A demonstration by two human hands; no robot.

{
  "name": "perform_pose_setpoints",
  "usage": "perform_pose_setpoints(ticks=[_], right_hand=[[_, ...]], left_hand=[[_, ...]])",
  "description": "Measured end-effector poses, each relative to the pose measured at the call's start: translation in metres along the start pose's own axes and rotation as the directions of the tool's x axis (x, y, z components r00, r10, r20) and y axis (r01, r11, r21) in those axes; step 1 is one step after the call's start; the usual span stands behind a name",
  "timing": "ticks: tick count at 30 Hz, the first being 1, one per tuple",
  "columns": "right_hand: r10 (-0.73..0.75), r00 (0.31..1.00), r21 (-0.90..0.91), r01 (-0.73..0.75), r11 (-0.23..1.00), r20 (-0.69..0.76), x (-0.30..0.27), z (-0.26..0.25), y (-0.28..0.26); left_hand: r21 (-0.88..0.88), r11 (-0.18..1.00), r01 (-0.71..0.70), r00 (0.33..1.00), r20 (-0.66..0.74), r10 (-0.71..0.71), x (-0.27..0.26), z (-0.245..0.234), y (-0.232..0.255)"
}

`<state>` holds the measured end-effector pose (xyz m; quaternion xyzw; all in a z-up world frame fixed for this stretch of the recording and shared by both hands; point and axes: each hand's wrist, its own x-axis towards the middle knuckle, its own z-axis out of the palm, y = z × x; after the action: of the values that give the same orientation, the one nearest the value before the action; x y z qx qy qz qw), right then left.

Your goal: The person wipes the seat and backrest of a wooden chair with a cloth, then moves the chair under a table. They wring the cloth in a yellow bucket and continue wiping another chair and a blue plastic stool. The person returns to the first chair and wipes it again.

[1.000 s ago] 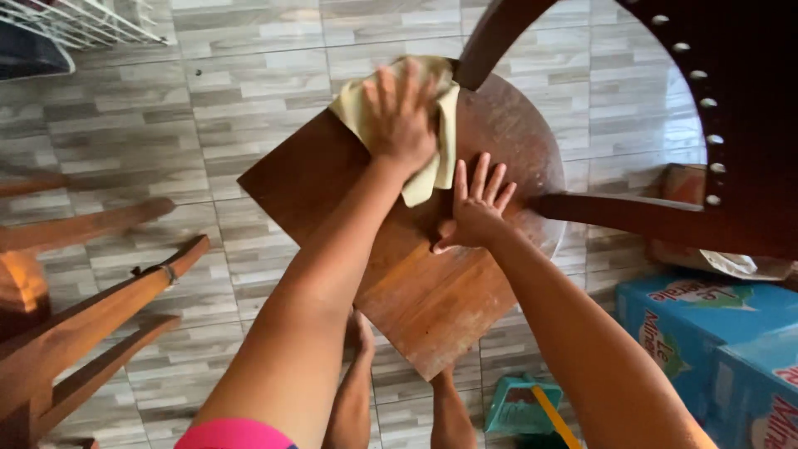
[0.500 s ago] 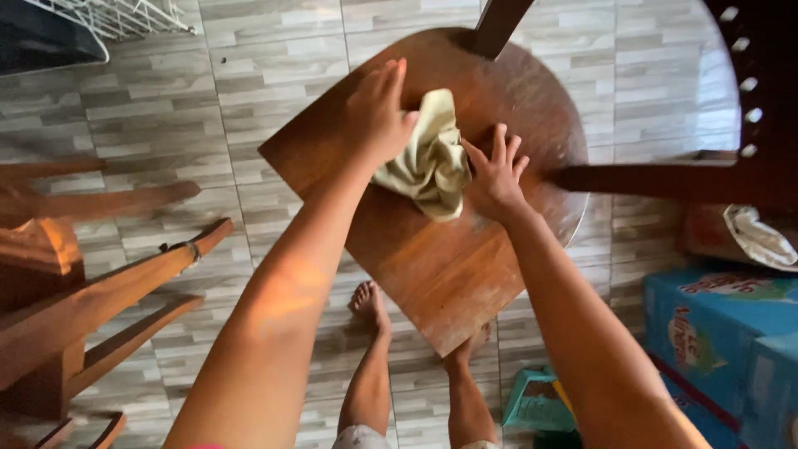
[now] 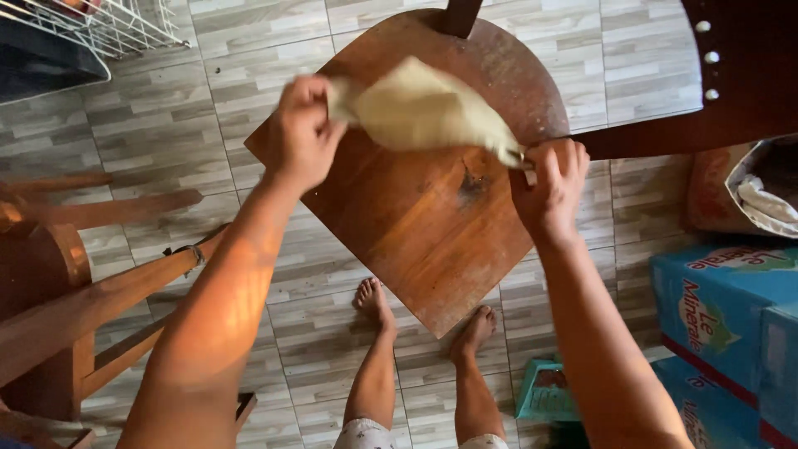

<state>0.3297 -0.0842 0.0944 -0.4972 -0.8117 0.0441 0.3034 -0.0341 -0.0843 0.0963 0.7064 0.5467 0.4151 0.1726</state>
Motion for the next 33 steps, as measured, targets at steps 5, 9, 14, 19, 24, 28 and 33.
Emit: perform_pose_setpoints(ticks=[5, 9, 14, 19, 24, 28, 33], right_hand=[[0.059, 0.959, -0.100, -0.033, 0.994, 0.278, -0.044, -0.009, 0.002], [0.284, 0.910, -0.029, -0.289, 0.957, 0.303, -0.060, 0.017, -0.006], [0.483, 0.762, -0.255, -0.411, 0.875, 0.432, -0.016, 0.096, -0.018], [0.652, 0.726, -0.410, -0.538, 0.736, 0.219, 0.067, 0.169, 0.030], [0.149, 0.855, -0.348, 0.040, 0.937, 0.497, 0.040, 0.200, 0.007], [0.030, 0.768, -0.335, 0.242, 0.911, 0.639, 0.029, 0.162, 0.056], [0.477, 0.681, -0.511, -0.173, 0.842, 0.555, 0.080, 0.179, 0.102]], left_hand=[[0.173, 0.984, -0.041, 0.950, 0.312, -0.016, -0.060, 0.028, 0.018], [0.383, 0.879, 0.284, 0.929, 0.117, -0.350, -0.079, 0.058, -0.007], [0.552, 0.662, 0.507, 0.840, -0.146, -0.522, -0.072, 0.096, -0.022], [0.574, 0.662, 0.482, 0.851, -0.127, -0.510, -0.071, 0.096, -0.020], [0.580, 0.658, 0.480, 0.849, -0.118, -0.516, -0.068, 0.095, -0.028], [0.577, 0.662, 0.478, 0.852, -0.123, -0.508, -0.066, 0.092, -0.021], [0.595, 0.645, 0.479, 0.841, -0.099, -0.532, -0.067, 0.093, -0.020]])
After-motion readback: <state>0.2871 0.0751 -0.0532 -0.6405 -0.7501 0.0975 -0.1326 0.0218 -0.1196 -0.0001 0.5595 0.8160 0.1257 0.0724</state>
